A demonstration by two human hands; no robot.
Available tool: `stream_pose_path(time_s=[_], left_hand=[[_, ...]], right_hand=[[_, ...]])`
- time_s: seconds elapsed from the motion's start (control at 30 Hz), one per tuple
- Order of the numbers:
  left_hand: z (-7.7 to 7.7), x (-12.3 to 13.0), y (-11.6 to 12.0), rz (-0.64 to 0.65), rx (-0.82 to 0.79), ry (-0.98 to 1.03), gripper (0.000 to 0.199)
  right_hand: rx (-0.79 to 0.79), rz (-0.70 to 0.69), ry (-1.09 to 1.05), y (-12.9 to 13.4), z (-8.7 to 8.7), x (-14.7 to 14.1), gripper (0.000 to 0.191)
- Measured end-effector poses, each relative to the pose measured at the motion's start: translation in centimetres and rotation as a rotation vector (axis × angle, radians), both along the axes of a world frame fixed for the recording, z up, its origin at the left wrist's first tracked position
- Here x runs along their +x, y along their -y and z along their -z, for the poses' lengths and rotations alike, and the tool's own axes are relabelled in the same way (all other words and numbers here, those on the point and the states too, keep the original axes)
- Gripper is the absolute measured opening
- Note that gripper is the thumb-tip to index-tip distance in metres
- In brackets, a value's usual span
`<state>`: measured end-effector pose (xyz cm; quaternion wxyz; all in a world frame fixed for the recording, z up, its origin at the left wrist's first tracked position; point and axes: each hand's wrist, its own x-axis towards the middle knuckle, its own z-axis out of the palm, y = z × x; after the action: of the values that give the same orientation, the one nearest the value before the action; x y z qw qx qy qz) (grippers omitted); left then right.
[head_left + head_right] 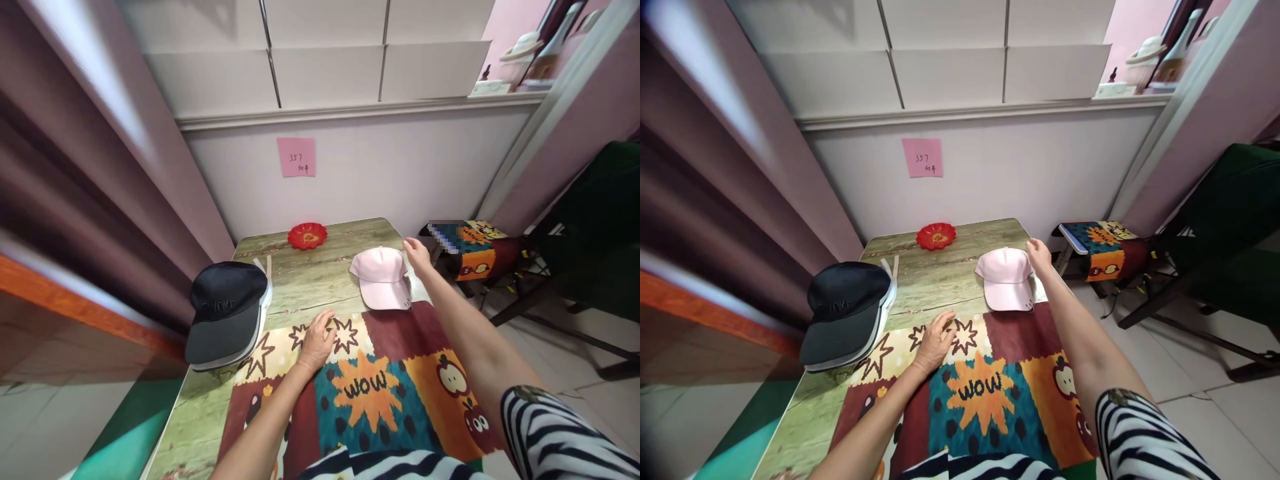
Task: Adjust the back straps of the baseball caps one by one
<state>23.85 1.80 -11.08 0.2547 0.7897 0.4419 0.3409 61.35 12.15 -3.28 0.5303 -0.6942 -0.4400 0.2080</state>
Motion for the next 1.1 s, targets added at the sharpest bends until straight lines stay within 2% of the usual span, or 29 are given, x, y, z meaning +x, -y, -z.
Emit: stream_pose_path(time_s=[0.07,0.13,0.23,0.3,0.37,0.47,0.6,0.87,0.97,1.03,1.1], left_hand=[[0.2,0.1,-0.1,0.006,0.029,-0.023,0.034],[0.4,0.2,0.0,0.013,0.055,-0.044,0.032],[0.6,0.3,0.1,0.037,0.099,-0.069,0.03],[0.7,0.3,0.2,0.053,0.128,-0.076,0.029],[0.7,0.3,0.2,0.059,0.144,-0.075,0.028],[0.6,0.3,0.4,0.054,0.15,-0.068,0.029],[0.6,0.3,0.5,0.057,0.161,-0.065,0.029],[0.3,0.5,1.1,0.055,0.161,-0.092,0.031],[-0.2,0.3,2.2,0.047,0.148,-0.11,0.036],[-0.9,-0.2,2.8,0.031,0.153,-0.109,0.039],[-2.3,-1.5,2.9,-0.017,0.175,-0.101,0.042]], right_hand=[[-0.008,0.068,0.084,2.3,1.5,-2.4,0.06],[-0.017,0.059,0.195,5.5,3.5,-5.8,0.07],[-0.106,-0.03,0.726,9.7,6.4,-10.8,0.081],[-0.165,-0.06,0.901,11.1,7.4,-12.5,0.072],[-0.212,-0.056,0.993,11.3,7.6,-12.6,0.061],[-0.279,-0.049,1.052,10.4,7.3,-11.0,0.052],[-0.356,-0.036,1.05,9.8,6.7,-9.1,0.053],[-0.385,0.05,1.07,10.2,7.2,-8.3,0.055],[-0.329,0.083,1.058,10.2,7.9,-7.9,0.054],[-0.217,0.095,1.021,10.2,8.4,-8.3,0.057],[-0.071,0.046,0.956,10.5,8.7,-9.5,0.063]])
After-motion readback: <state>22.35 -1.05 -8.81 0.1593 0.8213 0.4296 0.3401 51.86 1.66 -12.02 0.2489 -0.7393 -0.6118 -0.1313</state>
